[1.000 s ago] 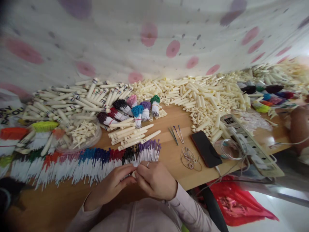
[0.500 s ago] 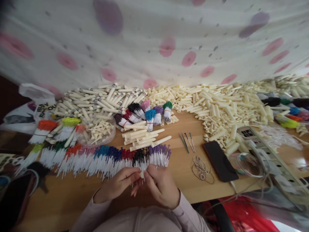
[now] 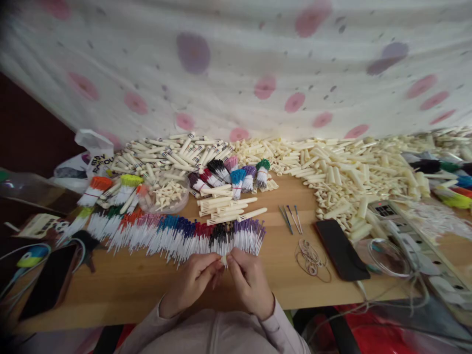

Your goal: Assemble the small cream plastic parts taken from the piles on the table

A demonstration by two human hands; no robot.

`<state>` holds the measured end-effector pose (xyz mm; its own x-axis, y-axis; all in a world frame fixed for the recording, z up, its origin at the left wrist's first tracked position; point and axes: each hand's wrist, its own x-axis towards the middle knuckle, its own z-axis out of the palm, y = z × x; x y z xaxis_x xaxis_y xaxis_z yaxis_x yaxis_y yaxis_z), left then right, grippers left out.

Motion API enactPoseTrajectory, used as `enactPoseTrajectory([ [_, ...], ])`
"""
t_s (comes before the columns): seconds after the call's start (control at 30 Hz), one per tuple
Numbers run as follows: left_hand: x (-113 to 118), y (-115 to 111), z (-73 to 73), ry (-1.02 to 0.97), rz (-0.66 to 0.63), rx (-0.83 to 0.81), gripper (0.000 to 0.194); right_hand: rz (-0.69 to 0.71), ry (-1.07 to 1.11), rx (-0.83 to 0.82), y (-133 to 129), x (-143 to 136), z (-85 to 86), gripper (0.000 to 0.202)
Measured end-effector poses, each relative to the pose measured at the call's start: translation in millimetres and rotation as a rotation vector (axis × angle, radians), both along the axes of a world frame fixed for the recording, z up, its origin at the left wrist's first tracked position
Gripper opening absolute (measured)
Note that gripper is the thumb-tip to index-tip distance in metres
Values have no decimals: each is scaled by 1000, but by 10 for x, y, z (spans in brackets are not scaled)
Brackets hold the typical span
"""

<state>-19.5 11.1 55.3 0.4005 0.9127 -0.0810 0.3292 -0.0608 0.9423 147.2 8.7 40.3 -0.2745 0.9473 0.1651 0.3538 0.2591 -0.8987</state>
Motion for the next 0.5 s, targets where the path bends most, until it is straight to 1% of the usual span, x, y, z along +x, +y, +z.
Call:
enactPoseTrajectory([
  [0.27,12,-99,-68,185,78,300,32,-17,63,-67,-23,-36,-33,39],
  [0.37,13,-129,-81,217,114,357,30,-7,51,-76,22,-65,-48,39],
  [0.43,3,-147,-78,228,132,372,31,36,3,-77,95,-70,9,39],
  [0.5,-37,-140,-67,235,167,386,31,108,-124,-45,173,-51,167,40],
])
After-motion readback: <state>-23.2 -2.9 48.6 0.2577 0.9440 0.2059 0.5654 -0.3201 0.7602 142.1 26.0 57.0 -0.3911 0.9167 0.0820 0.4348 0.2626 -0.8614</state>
